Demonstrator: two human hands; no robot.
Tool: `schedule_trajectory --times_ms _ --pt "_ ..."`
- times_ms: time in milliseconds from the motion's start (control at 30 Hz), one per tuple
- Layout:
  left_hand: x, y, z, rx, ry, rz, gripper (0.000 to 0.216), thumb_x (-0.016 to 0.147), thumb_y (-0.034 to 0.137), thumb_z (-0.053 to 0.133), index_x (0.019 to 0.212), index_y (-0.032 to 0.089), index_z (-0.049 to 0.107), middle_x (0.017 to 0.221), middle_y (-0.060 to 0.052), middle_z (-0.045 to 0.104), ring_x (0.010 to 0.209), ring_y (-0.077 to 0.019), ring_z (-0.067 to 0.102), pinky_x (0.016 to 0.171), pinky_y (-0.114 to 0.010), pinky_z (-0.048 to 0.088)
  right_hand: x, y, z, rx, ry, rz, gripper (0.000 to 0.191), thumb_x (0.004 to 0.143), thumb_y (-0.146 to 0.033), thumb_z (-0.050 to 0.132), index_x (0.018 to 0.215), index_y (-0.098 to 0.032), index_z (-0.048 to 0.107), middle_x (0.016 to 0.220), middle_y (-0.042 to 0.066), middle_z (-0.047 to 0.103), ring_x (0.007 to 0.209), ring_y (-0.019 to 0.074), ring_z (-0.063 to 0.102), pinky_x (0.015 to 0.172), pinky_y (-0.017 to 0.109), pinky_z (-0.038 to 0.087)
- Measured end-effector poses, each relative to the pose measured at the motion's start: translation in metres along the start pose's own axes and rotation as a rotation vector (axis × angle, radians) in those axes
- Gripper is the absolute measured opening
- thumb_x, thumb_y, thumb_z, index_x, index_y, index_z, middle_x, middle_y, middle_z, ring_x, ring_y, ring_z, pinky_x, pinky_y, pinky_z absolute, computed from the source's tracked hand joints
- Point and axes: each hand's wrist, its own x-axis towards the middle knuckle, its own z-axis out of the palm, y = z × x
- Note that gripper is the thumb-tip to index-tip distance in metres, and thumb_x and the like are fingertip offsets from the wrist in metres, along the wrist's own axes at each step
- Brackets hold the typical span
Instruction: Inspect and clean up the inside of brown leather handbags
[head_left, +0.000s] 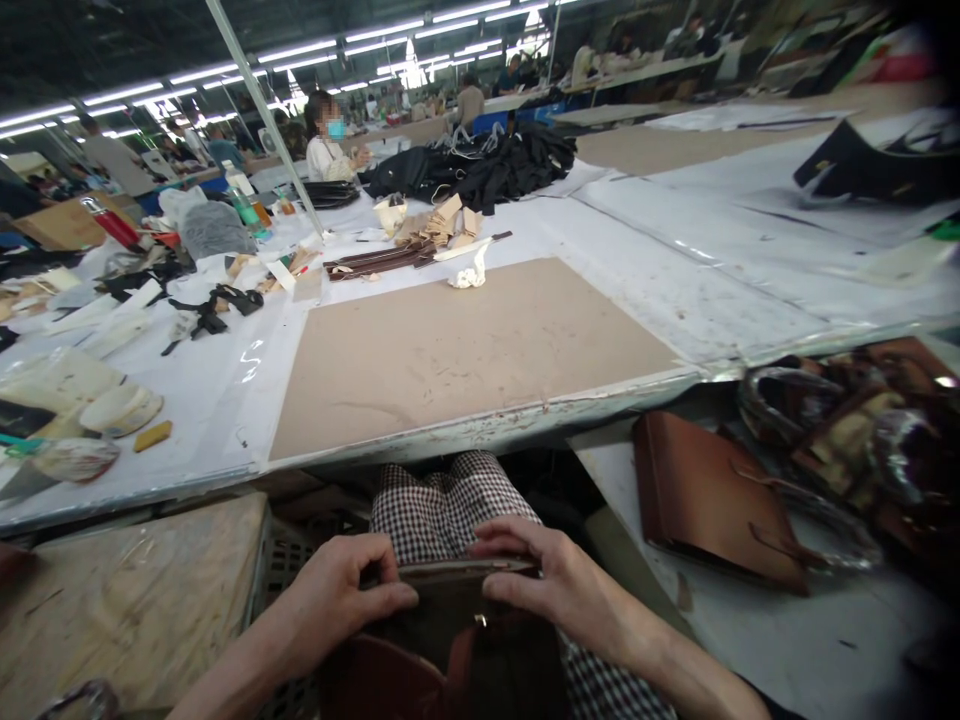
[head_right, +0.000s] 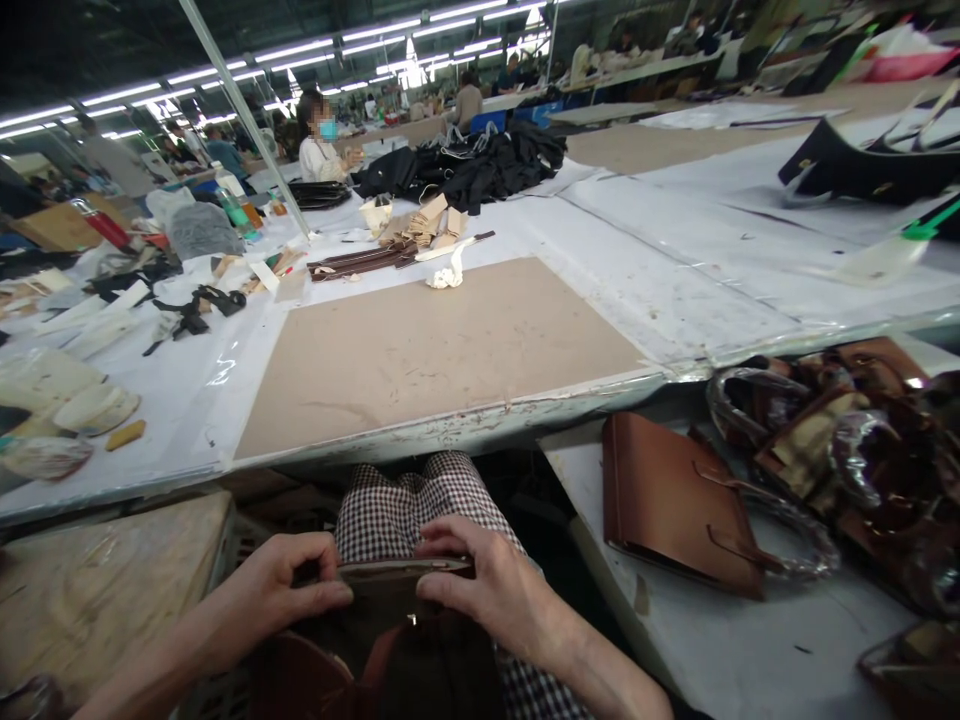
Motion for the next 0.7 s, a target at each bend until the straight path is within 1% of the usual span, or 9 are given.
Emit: schedule_trajectory --times_ms 67,167,233,300,400,533,633,700 --pt "0.001 0.001 0.003 0.040 0.030 -0.018 0.029 0.085 0.041 0.072 0.072 0.017 0.061 0.071 0.003 0.064 0.070 -0.0146 0.055 0.062 -0.024 0.034 -0.001 0.000 0.000 -0.086 0.032 -0.060 0.032 0.083 -0.022 0.076 0.113 -0.026 0.067 0.109 0.000 0.074 0.104 0.0213 0.069 0.090 0.031 0.055" --pt "0.002 0.004 0.005 0.076 0.044 -0.024 0.031 0.086 0.041 0.071 0.071 0.017 0.060 0.071 0.003 0.064 0.070 -0.0149 0.055 0.062 -0.025 0.034 -0.004 0.000 0.001 -0.266 0.094 -0.161 0.014 0.086 -0.020 0.074 0.098 -0.025 0.069 0.091 -0.004 0.072 0.086 0.0170 0.067 0.079 0.026 0.052" --pt "0.001 0.004 0.005 0.071 0.038 -0.022 0.032 0.086 0.043 0.071 0.071 0.017 0.060 0.071 0.003 0.064 0.070 -0.0152 0.056 0.062 -0.025 0.034 -0.006 0.002 0.001 -0.314 0.125 -0.203 0.007 0.088 -0.021 0.073 0.092 -0.023 0.068 0.090 -0.003 0.072 0.082 0.0161 0.066 0.076 0.025 0.050" --pt "0.000 0.004 0.005 0.040 0.034 -0.018 0.032 0.086 0.044 0.072 0.072 0.017 0.060 0.072 0.003 0.064 0.071 -0.0156 0.056 0.063 -0.025 0.035 -0.008 0.003 0.002 -0.310 0.142 -0.225 0.005 0.090 -0.024 0.073 0.090 -0.023 0.068 0.092 -0.003 0.073 0.083 0.0161 0.066 0.076 0.025 0.049" --pt "-0.001 0.001 0.005 -0.026 0.056 -0.018 0.032 0.086 0.043 0.072 0.071 0.017 0.059 0.076 0.001 0.067 0.074 -0.0165 0.058 0.065 -0.025 0.037 -0.009 0.004 0.005 -0.237 0.162 -0.198 0.007 0.093 -0.028 0.070 0.089 -0.022 0.069 0.091 -0.002 0.074 0.082 0.0162 0.067 0.075 0.025 0.050" --pt "0.001 0.000 0.009 -0.062 0.109 -0.061 0.032 0.082 0.041 0.075 0.068 0.017 0.058 0.083 -0.002 0.071 0.077 -0.0183 0.061 0.067 -0.027 0.040 -0.006 0.007 0.011 -0.130 0.222 -0.171 0.012 0.090 -0.029 0.070 0.081 -0.021 0.069 0.094 0.001 0.076 0.091 0.0194 0.070 0.079 0.028 0.053" --pt "0.004 -0.001 0.012 -0.030 0.142 -0.102 0.030 0.080 0.039 0.076 0.067 0.017 0.059 0.078 -0.002 0.070 0.074 -0.0183 0.060 0.066 -0.028 0.039 -0.004 0.011 0.015 -0.105 0.246 -0.168 0.013 0.088 -0.028 0.069 0.078 -0.020 0.067 0.093 0.003 0.075 0.087 0.0196 0.070 0.077 0.029 0.054" --pt "0.005 -0.003 0.014 -0.024 0.170 -0.107 0.030 0.078 0.037 0.077 0.066 0.018 0.055 0.074 -0.001 0.068 0.071 -0.0173 0.058 0.065 -0.027 0.039 -0.003 0.013 0.017 -0.075 0.262 -0.164 0.011 0.087 -0.028 0.069 0.080 -0.020 0.064 0.092 0.002 0.075 0.083 0.0186 0.070 0.074 0.028 0.055"
